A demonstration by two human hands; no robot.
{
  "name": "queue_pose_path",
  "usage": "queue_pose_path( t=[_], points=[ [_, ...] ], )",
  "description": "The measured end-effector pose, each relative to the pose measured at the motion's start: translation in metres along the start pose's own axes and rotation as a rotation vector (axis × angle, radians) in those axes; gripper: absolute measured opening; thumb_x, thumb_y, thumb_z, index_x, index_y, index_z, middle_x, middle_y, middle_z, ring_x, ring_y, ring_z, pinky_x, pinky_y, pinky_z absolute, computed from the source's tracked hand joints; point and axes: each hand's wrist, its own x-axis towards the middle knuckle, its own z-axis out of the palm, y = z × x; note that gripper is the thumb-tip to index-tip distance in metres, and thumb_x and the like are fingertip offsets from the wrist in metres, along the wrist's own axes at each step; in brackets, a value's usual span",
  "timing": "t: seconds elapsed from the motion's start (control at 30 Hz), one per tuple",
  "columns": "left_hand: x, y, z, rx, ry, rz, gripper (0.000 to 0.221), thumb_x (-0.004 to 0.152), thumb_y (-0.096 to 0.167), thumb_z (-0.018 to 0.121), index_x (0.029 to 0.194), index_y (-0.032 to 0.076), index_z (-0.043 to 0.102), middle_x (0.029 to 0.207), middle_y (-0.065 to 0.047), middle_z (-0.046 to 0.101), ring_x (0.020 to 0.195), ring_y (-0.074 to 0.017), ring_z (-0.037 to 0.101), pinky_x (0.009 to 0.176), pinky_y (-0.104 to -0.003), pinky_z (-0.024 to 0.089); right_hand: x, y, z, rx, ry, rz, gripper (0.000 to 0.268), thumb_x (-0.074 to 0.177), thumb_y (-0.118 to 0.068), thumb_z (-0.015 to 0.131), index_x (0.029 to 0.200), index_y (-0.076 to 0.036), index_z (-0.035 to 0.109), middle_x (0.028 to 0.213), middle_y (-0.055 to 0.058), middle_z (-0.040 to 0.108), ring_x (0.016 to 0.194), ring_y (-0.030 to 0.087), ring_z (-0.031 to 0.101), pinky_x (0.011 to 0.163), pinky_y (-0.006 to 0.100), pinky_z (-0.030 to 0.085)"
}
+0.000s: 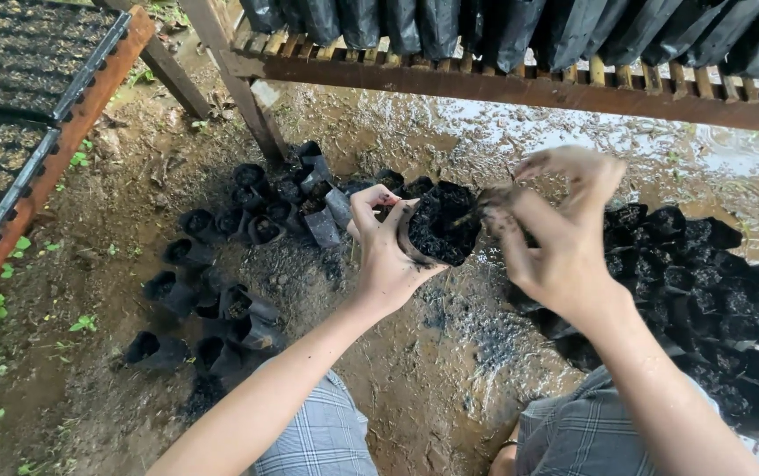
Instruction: The person holds a black plastic seedling bag filled with soil and uses a thin stick to create a hole and tuck a seedling into the soil.
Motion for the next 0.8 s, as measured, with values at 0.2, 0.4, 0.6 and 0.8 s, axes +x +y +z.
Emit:
queue_pose_path(
  t=[0.2,0.4,0.6,0.8],
  points=[
    [-0.001,0.01,-0.004,-0.064,-0.025,0.012,0.061,0.061,0.046,0.089,0.103,0.008,0.065,0.126,-0.014,0.034,0.128,-0.0278,0.037,0.113,-0.06,0.03,-0.008,0.004,0.009,-0.085,-0.086,-0.052,0.02,0.095,-0.003,0.072,0.083,-0.006,0.056,0.123,0.017,0.045,0.117,0.032,0.039,0.098,0.048,0.03],
    [-0.002,0.003,0.0,-0.1,0.024,-0.009,0.06,0.062,0.042,0.089,0.104,0.009,0.063,0.123,-0.012,0.033,0.127,-0.0267,0.039,0.112,-0.056,0.037,-0.001,0.005,-0.001,0.0,-0.237,0.06,0.022,0.087,-0.004,0.069,0.077,-0.003,0.05,0.124,0.02,0.04,0.123,0.037,0.038,0.1,0.057,0.034],
    [0.0,-0.011,0.002,-0.112,0.01,-0.162,0.075,0.064,0.052,0.086,0.118,0.006,0.061,0.128,-0.014,0.031,0.127,-0.0287,0.041,0.113,-0.049,0.046,0.0,0.01,-0.005,0.072,-0.306,0.072,0.029,0.098,-0.026,0.061,0.08,-0.004,0.055,0.128,0.021,0.037,0.116,0.036,0.034,0.098,0.055,0.034],
    [0.009,-0.018,0.001,0.015,0.061,-0.109,0.07,0.066,0.067,0.075,0.097,0.007,0.06,0.117,-0.012,0.034,0.115,-0.026,0.038,0.105,-0.049,0.036,0.016,0.013,0.006,0.163,-0.072,0.249,0.055,0.107,-0.044,0.046,0.078,0.002,0.049,0.131,0.017,0.03,0.129,0.033,0.036,0.108,0.053,0.045]
  ],
)
